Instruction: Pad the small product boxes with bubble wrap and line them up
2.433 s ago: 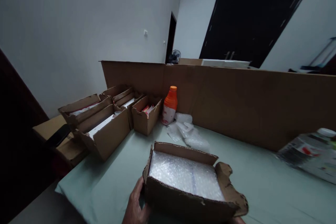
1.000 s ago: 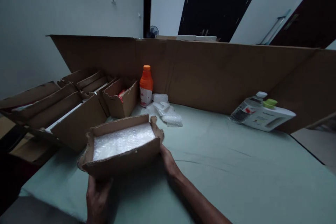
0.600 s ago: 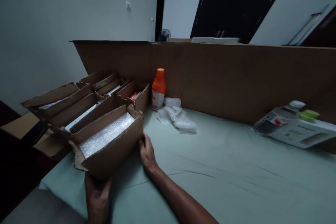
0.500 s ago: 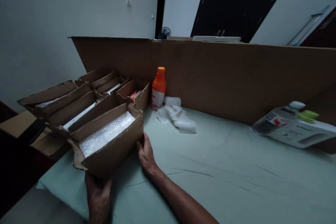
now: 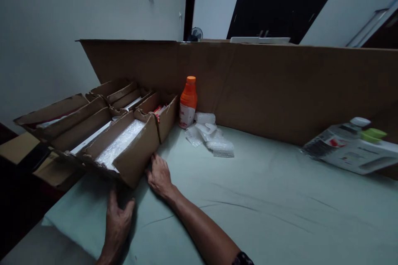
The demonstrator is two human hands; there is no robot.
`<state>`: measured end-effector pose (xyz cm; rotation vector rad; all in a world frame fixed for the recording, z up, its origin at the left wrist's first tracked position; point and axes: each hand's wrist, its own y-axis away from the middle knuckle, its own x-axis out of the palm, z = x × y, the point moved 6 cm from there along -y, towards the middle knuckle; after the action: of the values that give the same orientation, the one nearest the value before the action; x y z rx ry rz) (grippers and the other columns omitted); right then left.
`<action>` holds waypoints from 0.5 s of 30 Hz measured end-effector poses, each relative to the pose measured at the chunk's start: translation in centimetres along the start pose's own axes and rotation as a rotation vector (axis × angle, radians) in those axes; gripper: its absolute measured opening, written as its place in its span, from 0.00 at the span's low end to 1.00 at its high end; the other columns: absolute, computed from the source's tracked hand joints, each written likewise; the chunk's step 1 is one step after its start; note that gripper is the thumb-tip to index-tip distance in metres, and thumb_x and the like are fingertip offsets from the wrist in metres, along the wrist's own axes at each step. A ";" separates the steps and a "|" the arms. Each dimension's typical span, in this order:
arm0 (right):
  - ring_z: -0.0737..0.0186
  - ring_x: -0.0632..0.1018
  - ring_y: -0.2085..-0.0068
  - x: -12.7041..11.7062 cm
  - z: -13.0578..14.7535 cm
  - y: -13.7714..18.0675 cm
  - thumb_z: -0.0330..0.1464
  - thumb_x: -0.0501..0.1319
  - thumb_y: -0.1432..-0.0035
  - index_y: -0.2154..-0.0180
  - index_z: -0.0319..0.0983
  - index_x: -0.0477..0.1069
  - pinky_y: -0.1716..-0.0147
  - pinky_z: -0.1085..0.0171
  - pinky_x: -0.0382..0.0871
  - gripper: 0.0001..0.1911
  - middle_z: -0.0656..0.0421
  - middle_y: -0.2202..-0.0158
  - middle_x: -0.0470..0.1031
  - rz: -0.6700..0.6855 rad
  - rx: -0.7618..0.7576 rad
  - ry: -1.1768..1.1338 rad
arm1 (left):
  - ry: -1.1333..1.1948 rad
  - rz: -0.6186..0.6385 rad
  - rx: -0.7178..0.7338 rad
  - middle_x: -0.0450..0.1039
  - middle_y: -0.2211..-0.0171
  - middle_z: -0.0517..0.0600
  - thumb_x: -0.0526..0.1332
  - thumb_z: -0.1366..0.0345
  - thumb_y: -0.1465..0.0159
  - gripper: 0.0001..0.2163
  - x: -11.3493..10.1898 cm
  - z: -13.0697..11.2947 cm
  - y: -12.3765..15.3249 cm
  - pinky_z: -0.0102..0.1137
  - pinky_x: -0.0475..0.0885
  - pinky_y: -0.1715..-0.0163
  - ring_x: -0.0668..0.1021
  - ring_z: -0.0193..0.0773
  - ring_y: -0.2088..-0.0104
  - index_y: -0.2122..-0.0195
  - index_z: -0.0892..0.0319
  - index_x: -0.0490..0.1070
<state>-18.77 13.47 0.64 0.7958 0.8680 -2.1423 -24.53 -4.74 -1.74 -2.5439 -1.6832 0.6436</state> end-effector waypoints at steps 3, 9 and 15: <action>0.48 0.66 0.36 -0.4 0.7 0.4 0.29 0.59 0.40 0.36 0.31 0.61 0.34 0.50 0.57 0.31 0.44 0.35 0.65 0.012 -0.006 0.031 | 0.005 -0.019 -0.014 0.59 0.32 0.61 0.61 0.62 0.40 0.37 0.1 0.1 0.1 0.48 0.55 0.31 0.63 0.54 0.32 0.30 0.59 0.52; 0.50 0.70 0.44 -0.8 1.1 0.5 0.29 0.62 0.40 0.50 0.35 0.74 0.42 0.52 0.62 0.16 0.47 0.43 0.72 0.062 -0.016 0.088 | 0.021 -0.052 -0.030 0.62 0.34 0.61 0.62 0.62 0.41 0.35 -0.2 -0.8 0.1 0.48 0.56 0.32 0.65 0.54 0.33 0.32 0.60 0.56; 0.55 0.71 0.50 -0.7 1.2 0.3 0.30 0.63 0.39 0.60 0.38 0.77 0.48 0.57 0.62 0.06 0.53 0.55 0.76 0.112 -0.040 0.115 | 0.006 -0.082 -0.028 0.67 0.38 0.62 0.62 0.60 0.43 0.33 -0.5 -1.1 0.0 0.49 0.60 0.34 0.68 0.55 0.36 0.36 0.62 0.61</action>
<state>-18.50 12.61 1.76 0.9333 0.9004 -1.9917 -24.33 -5.00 -0.58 -2.4771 -1.7967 0.6106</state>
